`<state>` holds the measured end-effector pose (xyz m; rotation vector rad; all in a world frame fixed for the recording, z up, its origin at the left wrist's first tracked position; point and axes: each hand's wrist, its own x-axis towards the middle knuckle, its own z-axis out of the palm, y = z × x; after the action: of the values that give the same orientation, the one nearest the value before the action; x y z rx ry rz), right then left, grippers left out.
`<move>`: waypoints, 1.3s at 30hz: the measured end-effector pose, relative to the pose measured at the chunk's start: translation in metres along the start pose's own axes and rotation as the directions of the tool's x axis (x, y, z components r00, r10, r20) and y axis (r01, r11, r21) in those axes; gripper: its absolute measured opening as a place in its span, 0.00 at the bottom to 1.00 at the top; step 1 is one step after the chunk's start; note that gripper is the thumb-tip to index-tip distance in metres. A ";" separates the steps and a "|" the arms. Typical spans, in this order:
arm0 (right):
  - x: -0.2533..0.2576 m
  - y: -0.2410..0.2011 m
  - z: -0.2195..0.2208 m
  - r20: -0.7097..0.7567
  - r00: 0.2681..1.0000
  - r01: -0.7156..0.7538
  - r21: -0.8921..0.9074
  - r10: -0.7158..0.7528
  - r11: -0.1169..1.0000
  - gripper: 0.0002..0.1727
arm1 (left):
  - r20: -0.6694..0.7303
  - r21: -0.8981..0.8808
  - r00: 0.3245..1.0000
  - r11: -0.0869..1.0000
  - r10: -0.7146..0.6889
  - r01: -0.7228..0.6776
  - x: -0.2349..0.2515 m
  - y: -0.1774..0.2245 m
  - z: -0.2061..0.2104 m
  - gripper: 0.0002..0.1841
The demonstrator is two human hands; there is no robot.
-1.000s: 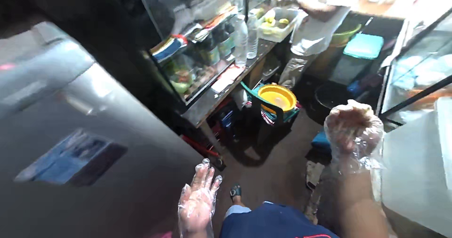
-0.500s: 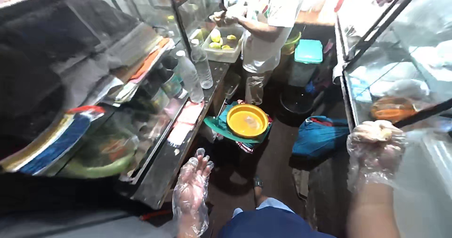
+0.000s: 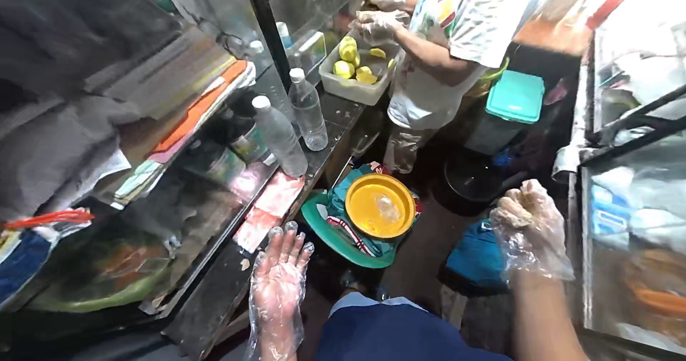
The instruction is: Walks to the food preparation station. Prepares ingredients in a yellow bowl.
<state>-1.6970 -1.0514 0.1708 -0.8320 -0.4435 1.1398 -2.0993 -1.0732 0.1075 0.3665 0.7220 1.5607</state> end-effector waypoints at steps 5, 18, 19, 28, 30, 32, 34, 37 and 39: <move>0.042 0.045 -0.034 -0.285 0.953 -0.139 -0.132 0.097 0.981 0.29 | 0.047 0.018 0.997 0.998 -0.062 0.061 0.051 -0.002 0.008 0.25; 0.138 0.256 -0.158 -0.654 0.643 -0.680 -0.727 0.399 -0.094 0.30 | -0.260 0.297 0.951 0.923 -0.169 0.245 0.100 -0.036 0.022 0.29; 0.147 0.266 -0.163 -0.671 0.623 -0.669 -0.723 0.402 -0.171 0.31 | -0.297 0.316 0.941 0.914 -0.161 0.256 0.101 -0.042 0.027 0.29; 0.164 0.320 -0.194 -0.728 0.481 -0.829 -0.559 0.488 -0.016 0.24 | -0.533 0.392 0.844 0.868 -0.058 0.307 0.100 -0.081 0.074 0.29; 0.166 0.313 -0.196 -0.682 0.489 -0.802 -0.597 0.543 -0.028 0.21 | -0.536 0.389 0.843 0.876 -0.038 0.286 0.102 -0.086 0.080 0.28; 0.170 0.309 -0.203 -0.626 0.495 -0.787 -0.617 0.603 0.006 0.15 | -0.539 0.400 0.842 0.875 -0.016 0.272 0.103 -0.091 0.085 0.27; 0.176 0.307 -0.210 -0.576 0.508 -0.759 -0.651 0.641 0.017 0.14 | -0.548 0.417 0.836 0.869 0.007 0.266 0.105 -0.096 0.089 0.26; 0.187 0.289 -0.209 -0.508 0.567 -0.622 -0.780 0.648 -0.067 0.21 | -0.555 0.458 0.831 0.846 0.034 0.272 0.103 -0.099 0.101 0.27; 0.196 0.269 -0.206 -0.465 0.607 -0.518 -0.847 0.645 -0.124 0.22 | -0.551 0.481 0.833 0.833 0.045 0.273 0.101 -0.099 0.107 0.28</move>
<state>-1.6457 -0.8966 -0.1851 -2.3604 -0.9942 1.7557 -1.9700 -0.9522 0.1057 0.2768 1.6312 1.3151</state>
